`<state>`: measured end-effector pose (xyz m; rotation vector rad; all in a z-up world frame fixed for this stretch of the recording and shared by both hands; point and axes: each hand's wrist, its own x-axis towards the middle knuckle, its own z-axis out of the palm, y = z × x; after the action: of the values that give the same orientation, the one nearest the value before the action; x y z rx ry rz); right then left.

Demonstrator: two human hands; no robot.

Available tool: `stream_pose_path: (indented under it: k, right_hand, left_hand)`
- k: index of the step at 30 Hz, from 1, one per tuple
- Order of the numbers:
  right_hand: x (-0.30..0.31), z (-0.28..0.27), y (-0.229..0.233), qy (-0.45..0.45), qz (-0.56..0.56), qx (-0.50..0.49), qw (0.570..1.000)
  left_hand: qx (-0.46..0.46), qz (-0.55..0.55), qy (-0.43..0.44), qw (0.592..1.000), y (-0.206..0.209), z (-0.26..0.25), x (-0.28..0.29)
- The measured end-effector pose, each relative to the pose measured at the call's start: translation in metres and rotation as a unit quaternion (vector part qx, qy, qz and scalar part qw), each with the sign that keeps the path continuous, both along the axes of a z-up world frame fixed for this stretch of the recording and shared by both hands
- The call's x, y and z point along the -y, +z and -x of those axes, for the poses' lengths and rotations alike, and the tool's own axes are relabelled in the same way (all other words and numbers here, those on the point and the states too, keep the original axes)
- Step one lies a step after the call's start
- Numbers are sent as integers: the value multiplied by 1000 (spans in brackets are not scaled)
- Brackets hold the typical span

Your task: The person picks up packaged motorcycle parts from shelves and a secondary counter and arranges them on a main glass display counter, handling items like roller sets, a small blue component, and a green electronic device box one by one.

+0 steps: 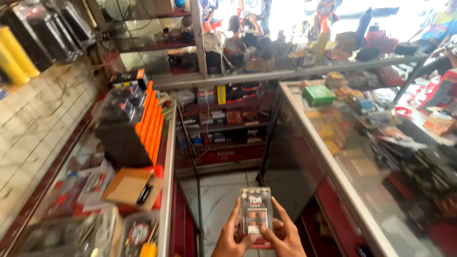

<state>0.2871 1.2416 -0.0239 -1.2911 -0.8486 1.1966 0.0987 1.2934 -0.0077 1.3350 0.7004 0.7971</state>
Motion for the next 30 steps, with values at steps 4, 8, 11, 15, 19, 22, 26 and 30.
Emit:
stream_pose_path:
  k: [4, 8, 11, 15, 19, 22, 26, 30]
  right_hand:
    - [-65, -13, -1, 24, -66, -47, 996]
    - [-124, -27, 13, 35, -65, -40, 996]
    - [-163, -46, 33, 30, -68, -67, 995]
    - [-200, -83, 52, 3, -84, -57, 995]
    - [-230, -117, 56, -15, -130, -78, 988]
    - [-243, -134, 56, -34, -104, -57, 992]
    - [-262, -154, 56, -70, -111, -57, 990]
    - [-286, -173, 55, -101, -103, -34, 989]
  left_hand:
    - [15, -40, 22, 999, -9, -19, -62]
    - [26, -50, 25, 998, 4, -31, -115]
    - [19, -39, 5, 999, 26, -52, -157]
    - [-12, -37, 16, 999, 55, -95, -196]
    - [-15, -49, 2, 999, 71, -132, -227]
    - [-23, -48, -12, 998, 73, -150, -243]
    - [-5, -34, -50, 998, 71, -175, -276]
    - [11, -68, -73, 995, 70, -196, -309]
